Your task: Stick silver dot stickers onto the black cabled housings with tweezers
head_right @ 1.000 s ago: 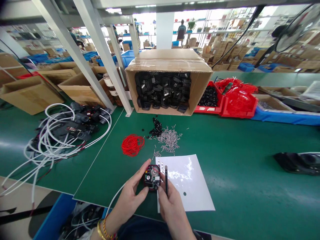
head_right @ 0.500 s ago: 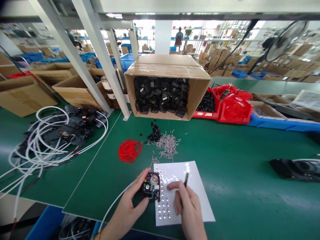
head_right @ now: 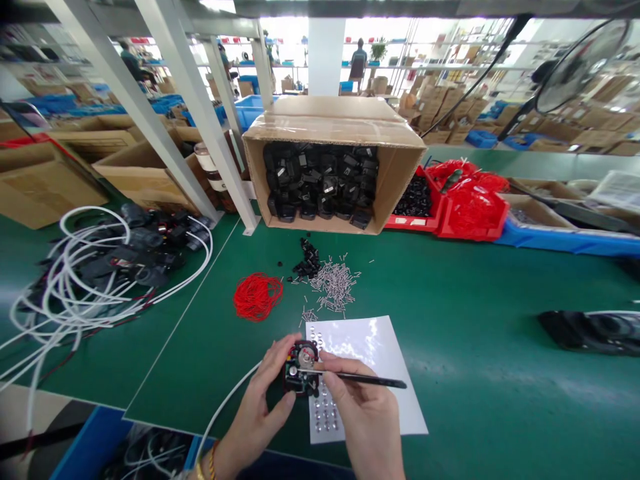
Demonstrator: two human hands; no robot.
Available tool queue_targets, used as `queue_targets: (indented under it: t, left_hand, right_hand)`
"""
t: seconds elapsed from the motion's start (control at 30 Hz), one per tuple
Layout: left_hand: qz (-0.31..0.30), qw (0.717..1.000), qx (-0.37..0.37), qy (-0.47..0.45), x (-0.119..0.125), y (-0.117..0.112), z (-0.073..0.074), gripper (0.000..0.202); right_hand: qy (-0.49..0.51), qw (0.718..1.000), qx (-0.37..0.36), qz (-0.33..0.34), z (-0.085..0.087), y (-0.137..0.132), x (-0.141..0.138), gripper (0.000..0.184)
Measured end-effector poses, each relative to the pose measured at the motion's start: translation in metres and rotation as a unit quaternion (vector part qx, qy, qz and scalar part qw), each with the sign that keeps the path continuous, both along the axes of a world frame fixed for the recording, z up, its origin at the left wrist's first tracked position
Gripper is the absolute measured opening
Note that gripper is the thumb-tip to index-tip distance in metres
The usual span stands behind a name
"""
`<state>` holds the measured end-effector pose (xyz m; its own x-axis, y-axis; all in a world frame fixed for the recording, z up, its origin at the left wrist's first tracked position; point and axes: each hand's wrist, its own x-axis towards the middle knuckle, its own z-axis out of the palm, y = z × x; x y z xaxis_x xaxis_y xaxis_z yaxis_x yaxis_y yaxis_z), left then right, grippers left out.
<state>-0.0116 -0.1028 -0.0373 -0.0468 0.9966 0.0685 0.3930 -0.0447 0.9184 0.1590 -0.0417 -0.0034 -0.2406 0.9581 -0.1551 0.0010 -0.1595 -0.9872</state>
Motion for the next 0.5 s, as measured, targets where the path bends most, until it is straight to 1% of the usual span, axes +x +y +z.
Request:
queue_targets:
  t: [0.13,0.3,0.4,0.5]
  left_hand:
    - [0.003,1.000,0.006,-0.006,0.000,0.000,0.001,0.054]
    - [0.005,1.000,0.018,-0.013,0.000,0.002,0.002,0.053]
    - [0.006,1.000,0.011,-0.017,0.000,0.002,0.004,0.052]
    - [0.006,1.000,-0.001,-0.029,0.000,-0.001,0.005,0.051]
  right_hand:
    - [-0.014,1.000,0.019,0.014,0.005,-0.001,-0.004,0.014]
    - [0.003,1.000,0.000,-0.021,0.014,-0.004,-0.014,0.018]
    - [-0.003,0.999,0.012,-0.034,0.013,-0.004,-0.016,0.019]
    - [-0.009,0.998,0.042,-0.048,0.008,-0.007,-0.018,0.017]
